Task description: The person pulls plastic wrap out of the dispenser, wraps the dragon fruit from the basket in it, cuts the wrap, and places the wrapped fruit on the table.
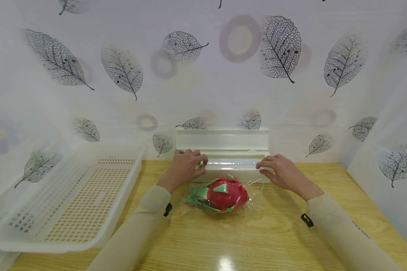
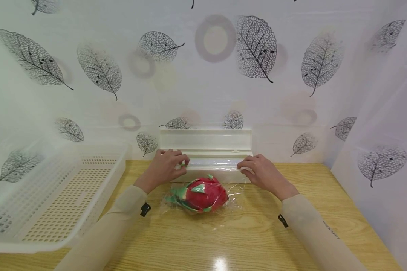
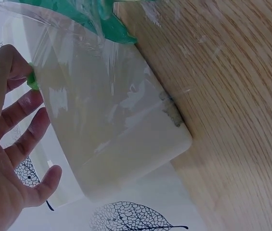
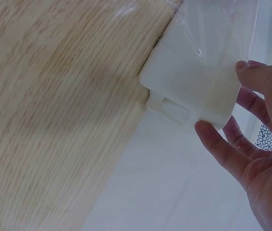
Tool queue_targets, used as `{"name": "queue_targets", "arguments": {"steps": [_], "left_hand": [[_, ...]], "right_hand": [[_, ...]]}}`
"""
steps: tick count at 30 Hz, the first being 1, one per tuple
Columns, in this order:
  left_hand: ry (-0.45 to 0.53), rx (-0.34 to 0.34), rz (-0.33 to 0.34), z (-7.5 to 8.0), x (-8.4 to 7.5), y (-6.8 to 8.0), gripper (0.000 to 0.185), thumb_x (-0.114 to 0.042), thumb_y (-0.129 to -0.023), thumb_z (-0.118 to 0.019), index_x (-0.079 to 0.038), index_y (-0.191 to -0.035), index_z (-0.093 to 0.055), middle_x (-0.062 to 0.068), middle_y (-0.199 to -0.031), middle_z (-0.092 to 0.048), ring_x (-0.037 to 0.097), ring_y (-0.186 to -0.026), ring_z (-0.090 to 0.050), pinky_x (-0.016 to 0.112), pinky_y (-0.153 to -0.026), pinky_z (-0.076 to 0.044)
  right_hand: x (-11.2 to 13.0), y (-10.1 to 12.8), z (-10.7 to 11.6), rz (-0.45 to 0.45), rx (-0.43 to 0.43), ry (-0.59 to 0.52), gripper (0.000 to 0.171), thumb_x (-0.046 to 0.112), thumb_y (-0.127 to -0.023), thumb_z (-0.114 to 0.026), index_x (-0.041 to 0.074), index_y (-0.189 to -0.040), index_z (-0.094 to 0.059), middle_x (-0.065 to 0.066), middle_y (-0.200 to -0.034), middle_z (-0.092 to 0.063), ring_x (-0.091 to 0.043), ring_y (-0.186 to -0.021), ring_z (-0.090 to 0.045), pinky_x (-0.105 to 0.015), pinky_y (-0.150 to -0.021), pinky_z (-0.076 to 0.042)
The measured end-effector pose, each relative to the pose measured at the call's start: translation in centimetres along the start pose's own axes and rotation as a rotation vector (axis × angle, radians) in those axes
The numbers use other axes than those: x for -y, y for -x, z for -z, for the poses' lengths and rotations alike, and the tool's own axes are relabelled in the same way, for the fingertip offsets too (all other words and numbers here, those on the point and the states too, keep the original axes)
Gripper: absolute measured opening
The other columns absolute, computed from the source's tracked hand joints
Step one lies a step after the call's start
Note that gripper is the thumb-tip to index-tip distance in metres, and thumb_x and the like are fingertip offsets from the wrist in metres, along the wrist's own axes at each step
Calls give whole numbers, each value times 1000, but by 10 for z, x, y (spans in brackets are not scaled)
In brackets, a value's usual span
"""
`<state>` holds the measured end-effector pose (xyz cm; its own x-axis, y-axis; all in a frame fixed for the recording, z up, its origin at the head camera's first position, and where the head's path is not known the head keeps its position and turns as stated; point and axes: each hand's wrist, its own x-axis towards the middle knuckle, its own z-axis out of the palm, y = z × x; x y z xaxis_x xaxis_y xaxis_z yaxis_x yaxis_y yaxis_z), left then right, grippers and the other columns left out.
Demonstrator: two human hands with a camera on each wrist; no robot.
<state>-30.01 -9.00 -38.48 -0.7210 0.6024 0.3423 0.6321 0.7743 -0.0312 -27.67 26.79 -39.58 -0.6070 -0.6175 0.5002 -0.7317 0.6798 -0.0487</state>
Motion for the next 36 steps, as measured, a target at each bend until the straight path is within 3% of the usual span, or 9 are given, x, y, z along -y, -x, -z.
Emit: {"name": "queue_targets", "arguments": {"steps": [18,36], "left_hand": [[38,11,8,5,-1,2,12,-29,-93,-70,-25,-105,-69,0,-104,-73,25,-94,-68,62,-95,-50],[8,5,22,1,2,3,13,-31,-94,-70,-28,-106,-68,-4,-102,-71,23,-94,-68,57,-93,-51]], "right_hand": [[-1,1,0,-3,2,6,18,3,-84,-79,10,-101,-77,-5,-97,-76,-32,-90,-70,-54,-81,-57],[0,1,0,-1,-9,-4,20,2,-83,-80,10,-101,-77,-5,-98,-77,-32,-90,-70,-53,-80,-57]]}}
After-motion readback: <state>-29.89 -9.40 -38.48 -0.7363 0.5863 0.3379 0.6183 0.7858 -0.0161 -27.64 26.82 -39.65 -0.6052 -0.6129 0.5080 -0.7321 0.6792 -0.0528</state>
